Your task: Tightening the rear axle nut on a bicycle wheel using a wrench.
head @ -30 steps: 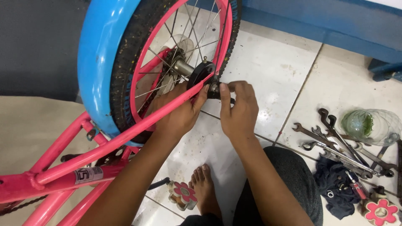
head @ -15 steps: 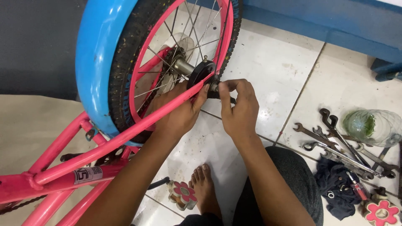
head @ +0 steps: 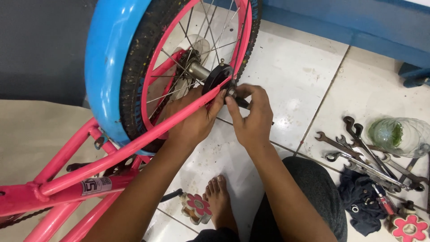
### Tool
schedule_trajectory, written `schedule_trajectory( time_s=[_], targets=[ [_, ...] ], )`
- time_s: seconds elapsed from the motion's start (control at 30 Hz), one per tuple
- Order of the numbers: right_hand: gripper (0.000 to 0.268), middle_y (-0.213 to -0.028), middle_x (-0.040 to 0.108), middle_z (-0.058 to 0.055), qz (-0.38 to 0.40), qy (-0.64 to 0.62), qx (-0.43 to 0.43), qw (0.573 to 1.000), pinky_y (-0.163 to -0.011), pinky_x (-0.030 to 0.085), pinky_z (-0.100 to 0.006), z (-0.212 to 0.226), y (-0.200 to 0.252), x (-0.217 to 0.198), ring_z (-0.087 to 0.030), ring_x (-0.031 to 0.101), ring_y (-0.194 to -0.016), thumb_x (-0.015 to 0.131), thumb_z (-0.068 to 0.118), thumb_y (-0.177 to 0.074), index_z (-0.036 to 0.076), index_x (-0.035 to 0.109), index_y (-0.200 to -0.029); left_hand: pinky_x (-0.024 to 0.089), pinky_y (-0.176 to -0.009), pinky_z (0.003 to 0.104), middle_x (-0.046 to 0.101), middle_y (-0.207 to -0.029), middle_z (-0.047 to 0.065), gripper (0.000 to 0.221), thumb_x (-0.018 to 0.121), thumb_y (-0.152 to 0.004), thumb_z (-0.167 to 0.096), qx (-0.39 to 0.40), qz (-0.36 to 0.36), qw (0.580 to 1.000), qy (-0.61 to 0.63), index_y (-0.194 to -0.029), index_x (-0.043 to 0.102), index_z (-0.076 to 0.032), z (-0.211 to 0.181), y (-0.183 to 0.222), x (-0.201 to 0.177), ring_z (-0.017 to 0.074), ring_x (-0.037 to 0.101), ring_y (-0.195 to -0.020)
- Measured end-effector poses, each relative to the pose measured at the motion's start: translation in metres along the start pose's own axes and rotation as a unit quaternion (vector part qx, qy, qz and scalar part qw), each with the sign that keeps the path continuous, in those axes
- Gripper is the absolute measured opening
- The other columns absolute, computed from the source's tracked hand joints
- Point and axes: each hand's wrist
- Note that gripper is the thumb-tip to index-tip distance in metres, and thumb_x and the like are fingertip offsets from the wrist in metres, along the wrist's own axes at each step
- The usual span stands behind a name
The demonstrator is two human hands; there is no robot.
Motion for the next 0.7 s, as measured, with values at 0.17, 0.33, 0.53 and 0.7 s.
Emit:
schedule_trajectory(
  time_s=[0.17,0.33,0.53,0.7],
  targets=[
    [0.015,-0.095,0.062,-0.003,-0.014,0.031,-0.043,0.998,-0.074,0.052,-0.035,0.001,-0.003,0.000,-0.025,0.062,-0.096,0.067,0.022,-0.104,0.009,0.060,-0.107,0.059,-0.071,0.052,0.074,-0.084,0.019,0.061,0.041,-0.101,-0.063,0.004,0.002,1.000,-0.003,-0.096,0.068,-0.009,0.000,-0.002,0.000,0.0426,0.075,-0.083],
    [0.024,-0.082,0.057,-0.002,-0.014,0.088,-0.015,0.996,-0.069,0.050,-0.034,-0.004,-0.005,0.004,-0.024,0.060,-0.088,0.061,0.030,-0.109,0.009,0.059,-0.096,0.058,-0.074,0.054,0.074,-0.085,0.019,0.062,0.039,-0.101,-0.064,0.005,0.010,1.000,-0.010,-0.097,0.067,-0.008,-0.001,-0.003,0.001,0.0437,0.075,-0.086],
    [0.025,-0.106,0.061,-0.007,-0.010,0.023,-0.022,0.999,-0.085,0.049,-0.040,0.003,-0.005,-0.001,-0.028,0.060,-0.104,0.063,0.029,-0.105,0.007,0.053,-0.113,0.059,-0.070,0.050,0.073,-0.080,0.015,0.058,0.042,-0.100,-0.064,0.008,-0.006,1.000,-0.013,-0.095,0.067,-0.012,0.001,-0.002,0.001,0.0398,0.076,-0.081],
    [0.025,-0.083,0.059,-0.004,-0.025,0.077,-0.024,0.996,-0.081,0.049,-0.040,-0.007,-0.003,0.010,-0.027,0.061,-0.093,0.063,0.028,-0.108,0.009,0.058,-0.092,0.059,-0.075,0.050,0.075,-0.087,0.014,0.064,0.034,-0.099,-0.068,-0.013,0.049,0.998,-0.032,-0.100,0.065,-0.012,-0.001,-0.003,-0.005,0.0388,0.076,-0.085]
  ],
)
Point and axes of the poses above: each hand's wrist, its own y-axis away from the middle knuckle, its own x-axis out of the palm, z = x × y
